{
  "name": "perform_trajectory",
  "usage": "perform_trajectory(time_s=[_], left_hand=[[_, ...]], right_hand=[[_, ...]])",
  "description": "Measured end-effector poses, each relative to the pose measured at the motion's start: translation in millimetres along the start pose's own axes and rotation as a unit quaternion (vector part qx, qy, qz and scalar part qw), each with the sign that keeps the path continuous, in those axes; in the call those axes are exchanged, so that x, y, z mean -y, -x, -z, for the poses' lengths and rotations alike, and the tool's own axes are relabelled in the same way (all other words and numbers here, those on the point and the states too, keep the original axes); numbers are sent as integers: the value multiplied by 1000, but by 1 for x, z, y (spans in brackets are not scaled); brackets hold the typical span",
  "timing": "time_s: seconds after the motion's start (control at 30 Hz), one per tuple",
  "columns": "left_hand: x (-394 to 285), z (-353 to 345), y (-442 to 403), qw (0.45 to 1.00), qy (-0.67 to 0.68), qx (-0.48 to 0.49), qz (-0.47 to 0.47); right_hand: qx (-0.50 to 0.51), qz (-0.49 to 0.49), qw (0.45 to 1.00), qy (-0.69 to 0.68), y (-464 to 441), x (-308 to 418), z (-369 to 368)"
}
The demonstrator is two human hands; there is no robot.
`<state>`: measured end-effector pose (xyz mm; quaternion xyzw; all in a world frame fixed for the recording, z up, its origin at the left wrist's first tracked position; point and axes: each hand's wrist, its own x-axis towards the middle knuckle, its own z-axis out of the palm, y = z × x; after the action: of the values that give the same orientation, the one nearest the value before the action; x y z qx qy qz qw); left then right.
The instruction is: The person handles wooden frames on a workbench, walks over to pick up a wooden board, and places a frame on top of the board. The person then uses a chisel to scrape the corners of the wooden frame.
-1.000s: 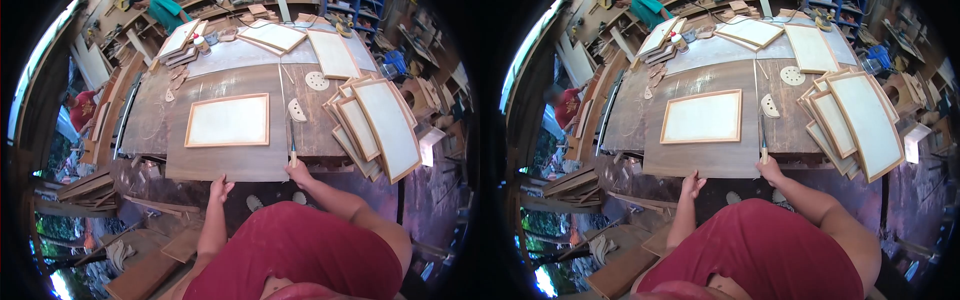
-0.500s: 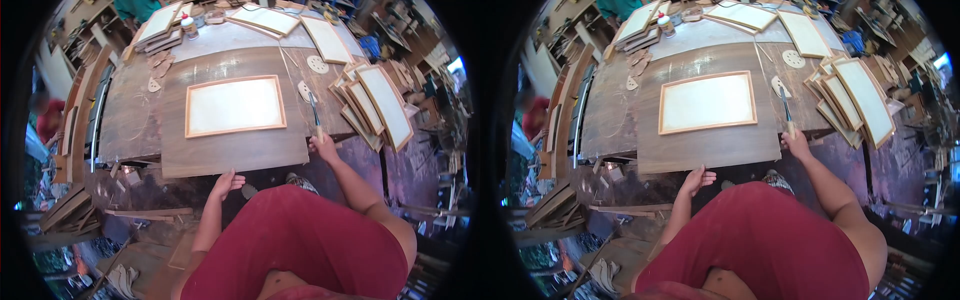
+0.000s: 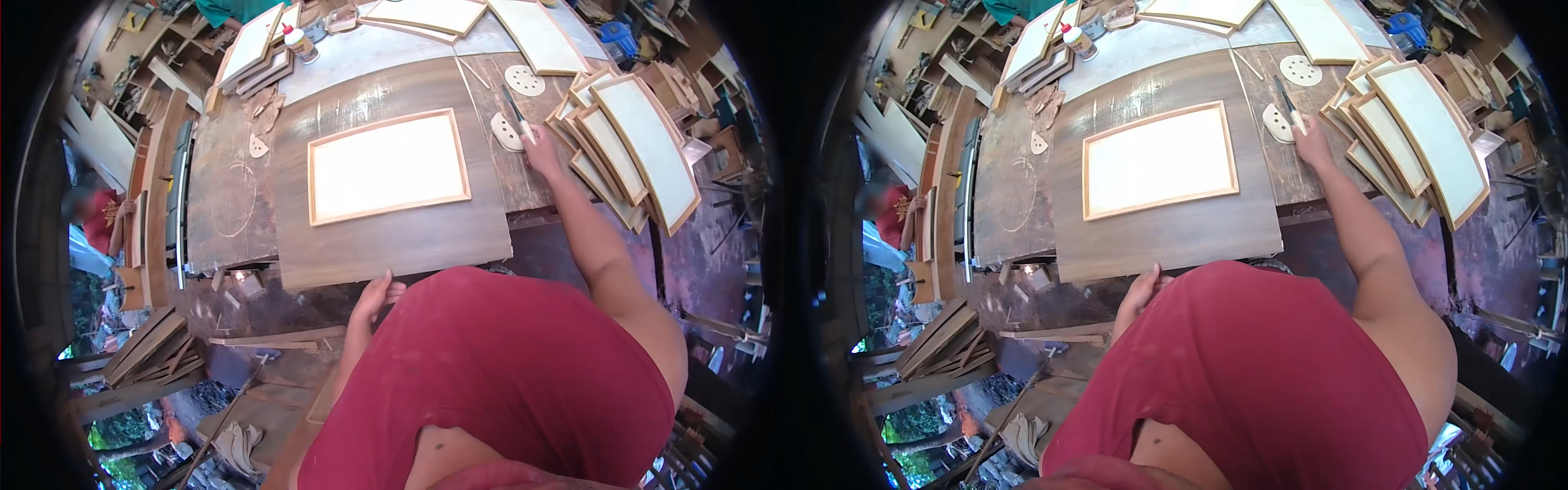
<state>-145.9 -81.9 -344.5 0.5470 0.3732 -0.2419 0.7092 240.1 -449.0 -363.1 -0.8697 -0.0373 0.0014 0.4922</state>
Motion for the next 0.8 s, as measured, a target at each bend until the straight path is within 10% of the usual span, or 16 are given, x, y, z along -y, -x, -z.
perform_trajectory(time_s=[0.07, 0.27, 0.47, 0.63, 0.8], left_hand=[[-28, -8, 24, 970, -239, 35, -9], [-45, 22, 30, 968, -248, 22, 23], [-76, 39, 18, 943, -174, -219, -178], [-96, 81, -37, 813, -263, -375, -359], [-135, 128, -71, 775, -253, -464, -346]], right_hand=[[-14, 15, 999, 36, -17, 6, -3], [-11, -2, 995, 101, -52, 0, -10], [14, 18, 983, 183, -46, 11, -11], [6, 27, 985, 169, -45, 11, -9], [-29, 40, 990, 135, -43, -9, -21]])
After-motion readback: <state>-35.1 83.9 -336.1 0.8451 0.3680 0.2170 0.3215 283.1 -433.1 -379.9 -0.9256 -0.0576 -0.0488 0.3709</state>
